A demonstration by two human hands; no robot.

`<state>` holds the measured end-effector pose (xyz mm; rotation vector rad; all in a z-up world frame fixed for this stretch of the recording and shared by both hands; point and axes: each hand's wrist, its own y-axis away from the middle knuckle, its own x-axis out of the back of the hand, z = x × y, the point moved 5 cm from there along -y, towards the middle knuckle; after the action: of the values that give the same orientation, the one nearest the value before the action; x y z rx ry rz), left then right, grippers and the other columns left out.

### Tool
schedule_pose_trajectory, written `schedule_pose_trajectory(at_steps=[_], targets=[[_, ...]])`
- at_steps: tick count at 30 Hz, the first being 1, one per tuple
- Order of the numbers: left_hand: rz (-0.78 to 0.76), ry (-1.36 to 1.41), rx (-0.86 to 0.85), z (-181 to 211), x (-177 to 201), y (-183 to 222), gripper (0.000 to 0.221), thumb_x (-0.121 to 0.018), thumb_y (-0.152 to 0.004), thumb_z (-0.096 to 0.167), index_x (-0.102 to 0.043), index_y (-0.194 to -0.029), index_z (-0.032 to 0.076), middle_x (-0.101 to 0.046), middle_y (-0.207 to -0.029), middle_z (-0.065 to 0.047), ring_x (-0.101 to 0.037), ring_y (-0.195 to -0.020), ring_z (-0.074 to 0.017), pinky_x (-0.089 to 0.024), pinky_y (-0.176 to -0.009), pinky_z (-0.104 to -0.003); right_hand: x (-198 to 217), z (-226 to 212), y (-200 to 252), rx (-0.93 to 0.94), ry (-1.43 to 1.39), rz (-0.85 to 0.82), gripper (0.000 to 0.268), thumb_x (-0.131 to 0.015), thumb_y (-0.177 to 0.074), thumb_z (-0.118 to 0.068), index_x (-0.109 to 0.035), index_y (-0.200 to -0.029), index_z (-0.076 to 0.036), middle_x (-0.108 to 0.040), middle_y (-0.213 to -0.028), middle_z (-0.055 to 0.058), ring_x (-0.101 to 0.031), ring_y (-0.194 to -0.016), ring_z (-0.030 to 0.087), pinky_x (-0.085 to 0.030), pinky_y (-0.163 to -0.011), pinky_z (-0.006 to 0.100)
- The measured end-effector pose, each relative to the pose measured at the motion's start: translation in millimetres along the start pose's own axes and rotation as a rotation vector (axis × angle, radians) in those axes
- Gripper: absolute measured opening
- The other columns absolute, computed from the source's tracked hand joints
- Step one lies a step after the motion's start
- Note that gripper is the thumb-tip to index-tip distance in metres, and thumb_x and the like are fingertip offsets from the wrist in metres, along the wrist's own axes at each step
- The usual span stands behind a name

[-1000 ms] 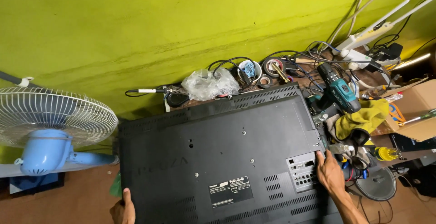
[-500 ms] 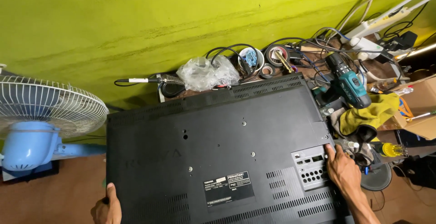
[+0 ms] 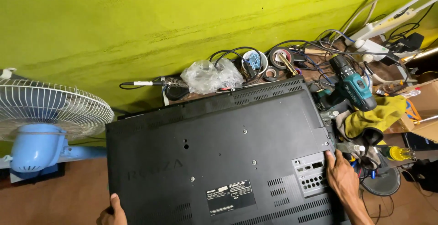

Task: A person cleans a TV back cover, aligns it onto the TV chassis, and secures it using a screwdriver.

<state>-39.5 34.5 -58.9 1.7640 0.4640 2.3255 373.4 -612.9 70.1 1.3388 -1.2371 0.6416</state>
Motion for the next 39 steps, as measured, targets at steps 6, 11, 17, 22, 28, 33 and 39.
schedule_pose_trajectory(at_steps=[6,11,17,22,28,33,39], targets=[[-0.107,-0.048,0.040,29,7,13,0.091,-0.033,-0.115,0.068,-0.076,-0.113,-0.012,-0.073,-0.117,-0.030,-0.067,-0.102,-0.0492,-0.048,-0.092,-0.053,-6,4,-5,0.001,-0.007,0.010,0.066,-0.030,-0.107,-0.054,-0.049,-0.150,-0.007,-0.066,-0.133,0.027,-0.066,-0.113,0.052,-0.052,-0.095,0.057],[-0.159,-0.097,0.073,57,22,31,0.095,-0.029,-0.115,0.070,-0.074,-0.112,-0.013,-0.070,-0.117,-0.033,-0.068,-0.096,-0.0491,-0.049,-0.089,-0.054,-6,3,-8,0.004,-0.029,-0.014,0.065,-0.032,-0.107,-0.052,-0.051,-0.146,-0.004,-0.069,-0.125,0.032,-0.065,-0.112,0.055,-0.050,-0.096,0.058],[-0.173,-0.113,-0.076,41,-2,17,0.092,-0.025,-0.112,0.065,-0.072,-0.119,-0.013,-0.065,-0.121,-0.039,-0.061,-0.106,-0.0538,-0.046,-0.097,-0.058,-25,19,-23,0.061,-0.056,-0.011,0.059,-0.035,-0.107,-0.050,-0.050,-0.141,-0.004,-0.067,-0.129,0.030,-0.064,-0.112,0.055,-0.050,-0.094,0.058],[-0.273,-0.044,0.071,40,-10,20,0.094,-0.021,-0.105,0.076,-0.060,-0.139,-0.003,-0.047,-0.142,-0.032,-0.052,-0.119,-0.0503,-0.037,-0.104,-0.060,-33,22,-24,0.053,-0.125,0.000,0.069,-0.038,-0.105,-0.050,-0.044,-0.151,0.000,-0.053,-0.142,0.035,-0.056,-0.124,0.054,-0.044,-0.106,0.059],[-0.285,0.052,-0.083,87,10,17,0.083,-0.036,-0.105,0.064,-0.067,-0.124,-0.010,-0.066,-0.125,-0.035,-0.064,-0.108,-0.0542,-0.049,-0.096,-0.058,-33,12,-30,0.046,-0.196,0.086,0.067,-0.039,-0.106,-0.045,-0.052,-0.146,0.007,-0.053,-0.146,0.030,-0.050,-0.133,0.046,-0.039,-0.111,0.051],[-0.270,0.224,-0.263,169,9,-13,0.073,-0.046,-0.099,0.058,-0.059,-0.133,-0.006,-0.066,-0.128,-0.029,-0.064,-0.113,-0.0479,-0.048,-0.098,-0.054,-12,-77,-26,0.288,-0.128,0.333,0.058,-0.056,-0.101,-0.040,-0.060,-0.139,0.004,-0.059,-0.139,0.028,-0.057,-0.119,0.046,-0.045,-0.101,0.052],[-0.245,0.236,-0.276,260,-2,-66,0.085,-0.050,-0.096,0.068,-0.044,-0.150,0.002,-0.053,-0.142,-0.026,-0.052,-0.129,-0.0426,-0.042,-0.107,-0.054,-27,-167,-103,0.457,-0.001,0.398,0.070,-0.061,-0.096,-0.057,-0.060,-0.145,-0.007,-0.048,-0.155,0.025,-0.045,-0.141,0.045,-0.041,-0.109,0.057]])
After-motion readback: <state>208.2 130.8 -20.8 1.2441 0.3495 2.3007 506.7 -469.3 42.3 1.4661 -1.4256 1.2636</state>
